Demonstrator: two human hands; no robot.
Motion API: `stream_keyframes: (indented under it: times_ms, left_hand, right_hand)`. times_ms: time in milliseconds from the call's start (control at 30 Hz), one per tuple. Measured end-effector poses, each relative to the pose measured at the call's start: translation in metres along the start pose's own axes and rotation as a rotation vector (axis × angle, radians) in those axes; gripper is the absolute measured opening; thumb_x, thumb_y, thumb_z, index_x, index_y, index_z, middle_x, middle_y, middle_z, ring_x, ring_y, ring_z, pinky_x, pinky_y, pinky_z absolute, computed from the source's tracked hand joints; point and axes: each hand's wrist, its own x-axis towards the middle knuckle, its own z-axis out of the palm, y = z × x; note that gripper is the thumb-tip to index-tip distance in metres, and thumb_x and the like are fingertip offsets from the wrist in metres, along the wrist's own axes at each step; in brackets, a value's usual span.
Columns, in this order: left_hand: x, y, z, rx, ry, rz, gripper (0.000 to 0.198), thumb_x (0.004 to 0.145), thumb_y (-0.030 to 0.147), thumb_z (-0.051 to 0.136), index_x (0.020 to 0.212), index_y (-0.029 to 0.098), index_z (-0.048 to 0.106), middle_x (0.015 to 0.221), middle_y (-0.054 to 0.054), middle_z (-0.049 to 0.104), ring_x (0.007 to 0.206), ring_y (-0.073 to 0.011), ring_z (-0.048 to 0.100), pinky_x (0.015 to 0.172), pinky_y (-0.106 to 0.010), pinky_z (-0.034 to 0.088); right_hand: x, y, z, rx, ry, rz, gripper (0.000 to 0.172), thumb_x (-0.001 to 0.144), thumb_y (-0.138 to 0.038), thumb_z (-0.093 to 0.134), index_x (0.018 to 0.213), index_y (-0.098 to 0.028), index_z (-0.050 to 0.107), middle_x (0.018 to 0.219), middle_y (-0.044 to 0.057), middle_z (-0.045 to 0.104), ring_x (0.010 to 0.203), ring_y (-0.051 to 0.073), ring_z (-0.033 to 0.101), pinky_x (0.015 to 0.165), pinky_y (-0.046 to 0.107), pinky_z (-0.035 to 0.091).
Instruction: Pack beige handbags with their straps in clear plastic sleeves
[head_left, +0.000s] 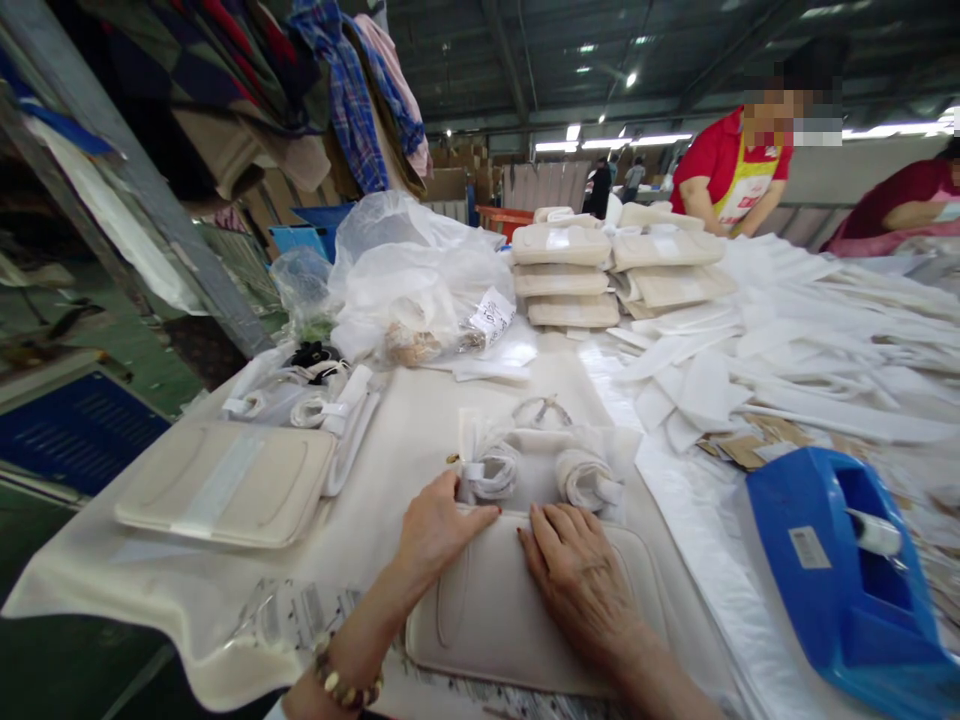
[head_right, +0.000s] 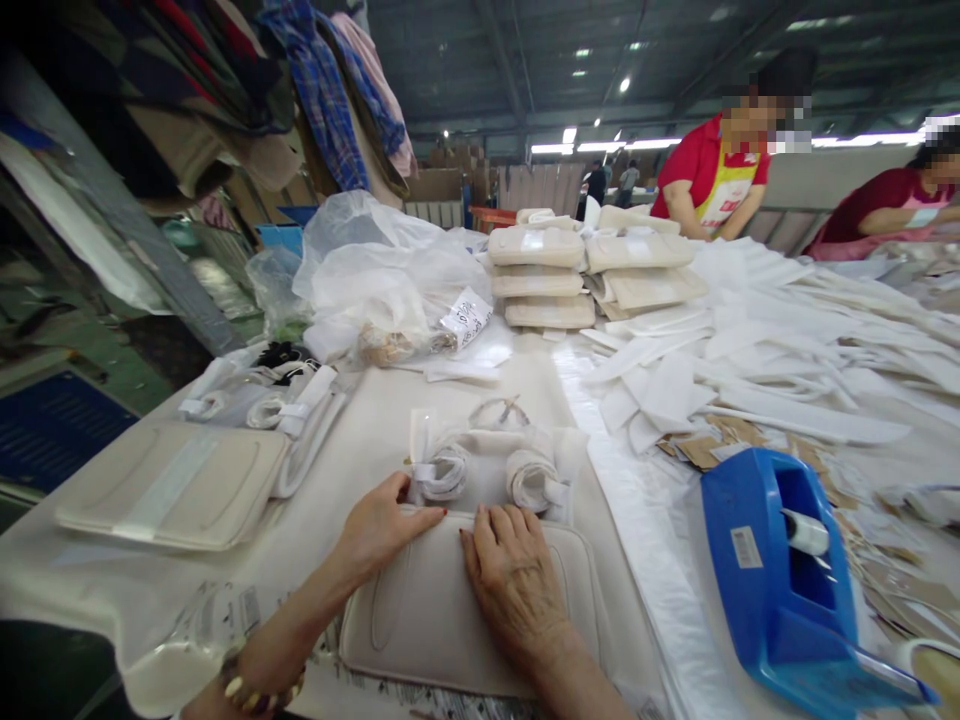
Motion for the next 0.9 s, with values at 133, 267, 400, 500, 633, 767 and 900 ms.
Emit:
stream_keyframes:
  times_ms: [133,267,400,500,633,767,900]
  left_hand:
    - [0.002,0.013,-0.003,0.319,-0.021,0.062,0.032,0.08,0.045,0.057,0.095,0.017,0.058,0.087,-0.009,0.067,0.082,-0.0268,0.063,0.065,-0.029,0.038]
    - [-0.008,0.013,0.0,0.414,0.046,0.109,0.029,0.085,0.04,0.054,0.097,0.014,0.057,0.093,-0.014,0.066,0.09,-0.0313,0.06,0.074,-0.036,0.041]
    - [-0.019,0.021,0.017,0.394,0.337,0.491,0.029,0.087,0.018,0.044,0.114,0.012,0.051,0.105,-0.016,0.061,0.102,-0.0288,0.054,0.089,-0.043,0.042]
    - [-0.003,0.044,0.041,0.244,0.213,0.652,0.039,0.082,0.002,0.033,0.114,0.015,0.053,0.112,-0.012,0.06,0.107,-0.021,0.053,0.095,-0.036,0.042]
    - [0.044,0.083,0.064,0.212,0.158,0.568,0.038,0.081,-0.001,0.033,0.107,0.012,0.057,0.115,-0.012,0.059,0.113,-0.0202,0.05,0.099,-0.036,0.04]
    - [0.082,0.102,0.074,0.217,0.1,0.455,0.021,0.089,0.01,0.041,0.096,0.01,0.061,0.096,-0.011,0.063,0.097,-0.0221,0.058,0.089,-0.042,0.045]
    - [0.1,0.097,0.083,0.174,0.013,0.386,0.022,0.089,0.033,0.056,0.102,0.015,0.059,0.104,-0.007,0.061,0.092,-0.019,0.059,0.082,-0.039,0.05]
  right_hand:
    - [-0.001,-0.001,-0.001,0.003,0.001,-0.005,0.026,0.093,-0.019,0.042,0.102,-0.005,0.062,0.086,0.013,0.063,0.085,0.024,0.054,0.08,0.038,0.04]
    - [-0.002,-0.002,0.0,0.012,0.004,0.017,0.025,0.093,-0.019,0.042,0.101,-0.006,0.062,0.085,0.012,0.063,0.083,0.024,0.053,0.08,0.038,0.04]
    - [-0.003,-0.003,0.0,0.024,0.008,0.04,0.025,0.092,-0.018,0.043,0.102,-0.006,0.061,0.085,0.011,0.062,0.083,0.024,0.052,0.082,0.04,0.04]
    - [-0.002,-0.003,-0.002,0.05,-0.007,0.031,0.021,0.09,-0.014,0.042,0.094,-0.01,0.062,0.082,0.01,0.061,0.08,0.023,0.052,0.079,0.04,0.041]
    - [-0.001,-0.003,-0.006,0.091,-0.022,0.044,0.019,0.091,-0.015,0.042,0.087,-0.014,0.061,0.078,0.007,0.058,0.078,0.022,0.051,0.077,0.038,0.042]
    - [-0.002,-0.004,-0.006,0.068,-0.008,0.06,0.02,0.09,-0.017,0.044,0.101,-0.01,0.059,0.083,0.008,0.06,0.08,0.022,0.051,0.079,0.038,0.043]
    - [-0.004,-0.003,-0.005,0.087,-0.027,0.077,0.025,0.088,-0.012,0.042,0.105,-0.009,0.059,0.087,0.01,0.061,0.082,0.023,0.051,0.082,0.04,0.044]
